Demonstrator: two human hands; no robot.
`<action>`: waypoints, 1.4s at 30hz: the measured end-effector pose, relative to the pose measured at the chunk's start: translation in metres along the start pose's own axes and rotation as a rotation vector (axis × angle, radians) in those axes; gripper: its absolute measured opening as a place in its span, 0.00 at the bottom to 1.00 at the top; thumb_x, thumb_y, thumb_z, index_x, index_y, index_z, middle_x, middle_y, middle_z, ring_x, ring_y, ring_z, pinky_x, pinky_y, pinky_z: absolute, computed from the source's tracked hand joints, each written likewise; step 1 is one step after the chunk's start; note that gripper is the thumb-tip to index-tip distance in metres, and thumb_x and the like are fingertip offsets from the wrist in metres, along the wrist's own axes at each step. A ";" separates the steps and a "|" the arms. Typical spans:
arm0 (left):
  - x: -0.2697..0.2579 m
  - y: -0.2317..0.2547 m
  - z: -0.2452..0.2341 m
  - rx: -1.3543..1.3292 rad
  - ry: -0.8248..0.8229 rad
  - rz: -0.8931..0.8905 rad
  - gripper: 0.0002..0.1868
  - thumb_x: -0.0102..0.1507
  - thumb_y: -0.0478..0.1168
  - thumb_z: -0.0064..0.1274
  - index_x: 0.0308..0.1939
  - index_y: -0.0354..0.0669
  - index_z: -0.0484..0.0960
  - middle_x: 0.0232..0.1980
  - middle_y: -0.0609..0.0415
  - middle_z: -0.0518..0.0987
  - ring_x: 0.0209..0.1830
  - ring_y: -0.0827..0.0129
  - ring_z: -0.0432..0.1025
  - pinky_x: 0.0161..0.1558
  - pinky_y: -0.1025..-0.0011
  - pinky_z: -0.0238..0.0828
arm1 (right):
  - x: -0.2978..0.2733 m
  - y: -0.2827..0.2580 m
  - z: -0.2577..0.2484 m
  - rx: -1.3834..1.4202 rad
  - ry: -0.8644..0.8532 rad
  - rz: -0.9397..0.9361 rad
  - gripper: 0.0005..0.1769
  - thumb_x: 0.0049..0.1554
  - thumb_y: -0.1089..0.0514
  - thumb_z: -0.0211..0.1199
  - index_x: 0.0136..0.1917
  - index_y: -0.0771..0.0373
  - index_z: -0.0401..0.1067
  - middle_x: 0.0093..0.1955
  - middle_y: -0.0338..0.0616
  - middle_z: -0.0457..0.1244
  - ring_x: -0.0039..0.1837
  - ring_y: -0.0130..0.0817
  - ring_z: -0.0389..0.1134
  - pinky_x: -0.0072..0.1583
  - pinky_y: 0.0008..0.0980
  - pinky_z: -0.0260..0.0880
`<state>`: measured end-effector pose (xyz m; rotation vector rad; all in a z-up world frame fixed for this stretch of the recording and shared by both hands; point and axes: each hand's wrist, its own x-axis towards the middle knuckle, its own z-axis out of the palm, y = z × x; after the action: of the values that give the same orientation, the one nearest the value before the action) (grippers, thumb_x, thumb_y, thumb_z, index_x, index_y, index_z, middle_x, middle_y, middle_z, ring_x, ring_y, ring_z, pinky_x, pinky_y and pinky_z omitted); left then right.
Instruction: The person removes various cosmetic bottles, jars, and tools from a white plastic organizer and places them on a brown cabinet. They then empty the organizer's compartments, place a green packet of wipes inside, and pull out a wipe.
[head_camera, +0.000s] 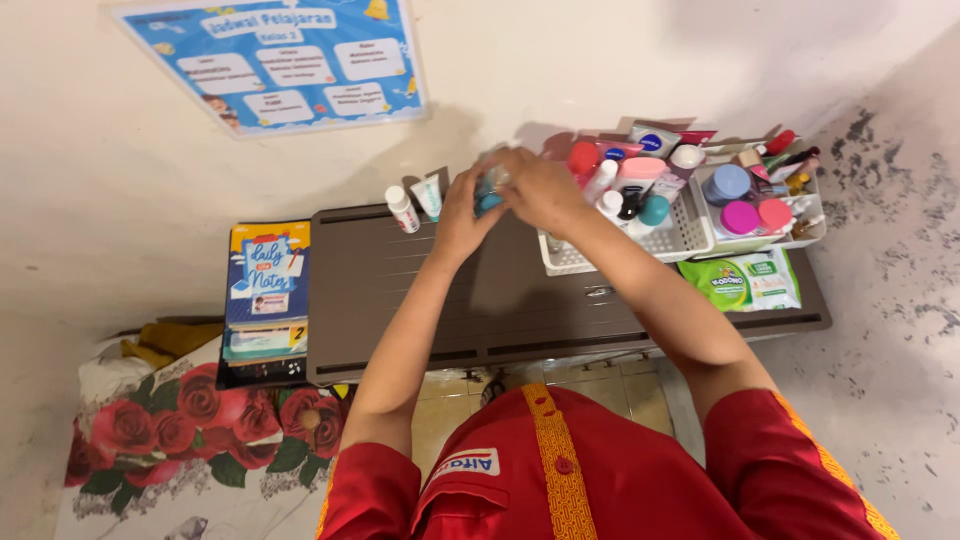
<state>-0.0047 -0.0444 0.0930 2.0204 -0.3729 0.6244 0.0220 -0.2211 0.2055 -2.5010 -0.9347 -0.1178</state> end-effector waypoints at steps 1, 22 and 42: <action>0.000 -0.004 -0.001 0.085 0.020 0.014 0.37 0.57 0.39 0.67 0.67 0.37 0.68 0.60 0.43 0.74 0.59 0.48 0.70 0.59 0.56 0.68 | 0.003 -0.005 0.006 0.038 0.028 -0.059 0.24 0.58 0.57 0.63 0.67 0.55 0.66 0.64 0.51 0.64 0.58 0.55 0.69 0.55 0.51 0.71; -0.104 -0.161 -0.041 0.385 0.317 -0.624 0.33 0.55 0.43 0.72 0.60 0.39 0.75 0.55 0.40 0.75 0.56 0.44 0.71 0.58 0.52 0.68 | -0.069 0.115 0.083 -0.122 -0.322 0.445 0.23 0.57 0.60 0.58 0.66 0.57 0.64 0.65 0.51 0.63 0.66 0.52 0.66 0.60 0.52 0.69; -0.083 -0.146 -0.033 0.535 0.664 -0.581 0.45 0.53 0.45 0.69 0.65 0.30 0.60 0.67 0.33 0.61 0.70 0.42 0.51 0.65 0.44 0.45 | -0.072 0.096 0.050 -0.187 0.102 0.283 0.12 0.62 0.54 0.60 0.58 0.58 0.69 0.56 0.49 0.65 0.55 0.54 0.69 0.53 0.51 0.71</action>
<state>-0.0097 0.0579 -0.0444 2.1070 0.8233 1.0275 0.0240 -0.3051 0.1059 -2.7404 -0.5435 -0.2483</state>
